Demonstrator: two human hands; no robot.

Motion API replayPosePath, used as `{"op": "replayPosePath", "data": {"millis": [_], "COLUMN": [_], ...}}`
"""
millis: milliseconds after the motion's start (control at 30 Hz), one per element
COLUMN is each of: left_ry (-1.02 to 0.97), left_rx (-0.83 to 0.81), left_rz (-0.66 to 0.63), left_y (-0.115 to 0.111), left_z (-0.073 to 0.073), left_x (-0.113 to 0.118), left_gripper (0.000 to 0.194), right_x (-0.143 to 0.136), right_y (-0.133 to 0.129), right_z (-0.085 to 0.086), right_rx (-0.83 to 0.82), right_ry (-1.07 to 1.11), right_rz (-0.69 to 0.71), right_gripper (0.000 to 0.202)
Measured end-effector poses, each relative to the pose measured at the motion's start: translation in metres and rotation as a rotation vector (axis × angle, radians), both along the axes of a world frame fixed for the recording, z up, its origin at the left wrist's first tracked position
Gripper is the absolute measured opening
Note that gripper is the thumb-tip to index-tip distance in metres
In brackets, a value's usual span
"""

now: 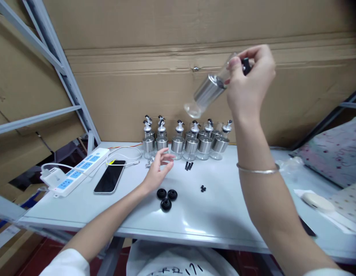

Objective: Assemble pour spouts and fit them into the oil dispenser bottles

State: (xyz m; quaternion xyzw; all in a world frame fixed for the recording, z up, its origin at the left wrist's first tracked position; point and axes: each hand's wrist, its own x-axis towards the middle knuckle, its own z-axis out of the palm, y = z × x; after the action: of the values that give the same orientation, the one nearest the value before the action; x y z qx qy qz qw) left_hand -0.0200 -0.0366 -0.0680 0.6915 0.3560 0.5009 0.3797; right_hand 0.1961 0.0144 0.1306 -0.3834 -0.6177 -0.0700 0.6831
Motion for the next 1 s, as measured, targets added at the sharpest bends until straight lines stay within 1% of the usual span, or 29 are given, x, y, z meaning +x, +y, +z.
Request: {"op": "replayPosePath", "data": {"millis": [33,67,100,167,233,333,400,467,600,733,833,900,967,1000], "left_ry": [-0.02,-0.026,-0.019,0.02,0.076,0.149,0.181,0.218,0.326,0.373,0.41,0.43,0.437,0.439], "left_rx": [-0.001,0.001,0.0,-0.015,-0.042,-0.068,-0.066,-0.063,-0.07,-0.032,-0.01,0.001,0.016,0.023], "left_rz": [-0.006,-0.019,-0.042,-0.103,-0.144,-0.17,-0.198,-0.215,-0.194,-0.218,-0.229,-0.231,-0.235,-0.24], "left_y": [0.001,0.002,0.002,0.003,0.002,0.0,0.0,0.0,0.0,0.0,0.0,0.0,-0.001,-0.001], "left_z": [-0.001,-0.002,-0.003,-0.006,-0.008,-0.012,-0.012,-0.013,-0.015,-0.016,-0.014,-0.013,-0.011,-0.011], "left_x": [0.0,0.0,0.0,0.0,0.002,0.005,0.007,0.008,0.008,0.006,0.006,0.005,0.005,0.005], "left_gripper": [0.049,0.05,0.051,0.056,0.062,0.064,0.06,0.053,0.039,0.037,0.035,0.035,0.035,0.035], "right_x": [-0.002,-0.005,-0.009,-0.015,-0.021,-0.027,-0.029,-0.029,-0.026,-0.02,-0.014,-0.011,-0.009,-0.009], "right_y": [-0.012,-0.021,-0.03,-0.041,-0.05,-0.06,-0.065,-0.069,-0.07,-0.067,-0.067,-0.068,-0.068,-0.068], "right_z": [-0.008,-0.018,-0.029,-0.053,-0.076,-0.105,-0.119,-0.129,-0.143,-0.149,-0.147,-0.143,-0.138,-0.134], "right_rx": [0.052,0.034,-0.03,-0.208,-0.338,-0.443,-0.493,-0.525,-0.562,-0.567,-0.595,-0.577,-0.533,-0.518], "right_ry": [0.058,0.042,0.002,-0.099,-0.173,-0.223,-0.239,-0.245,-0.245,-0.24,-0.265,-0.273,-0.22,-0.159], "right_rz": [-0.116,-0.147,-0.108,0.049,0.138,0.232,0.275,0.311,0.382,0.436,0.461,0.482,0.521,0.553], "right_gripper": [0.008,0.003,0.004,0.005,0.003,0.005,0.008,0.01,0.011,0.013,0.012,0.012,0.013,0.013]}}
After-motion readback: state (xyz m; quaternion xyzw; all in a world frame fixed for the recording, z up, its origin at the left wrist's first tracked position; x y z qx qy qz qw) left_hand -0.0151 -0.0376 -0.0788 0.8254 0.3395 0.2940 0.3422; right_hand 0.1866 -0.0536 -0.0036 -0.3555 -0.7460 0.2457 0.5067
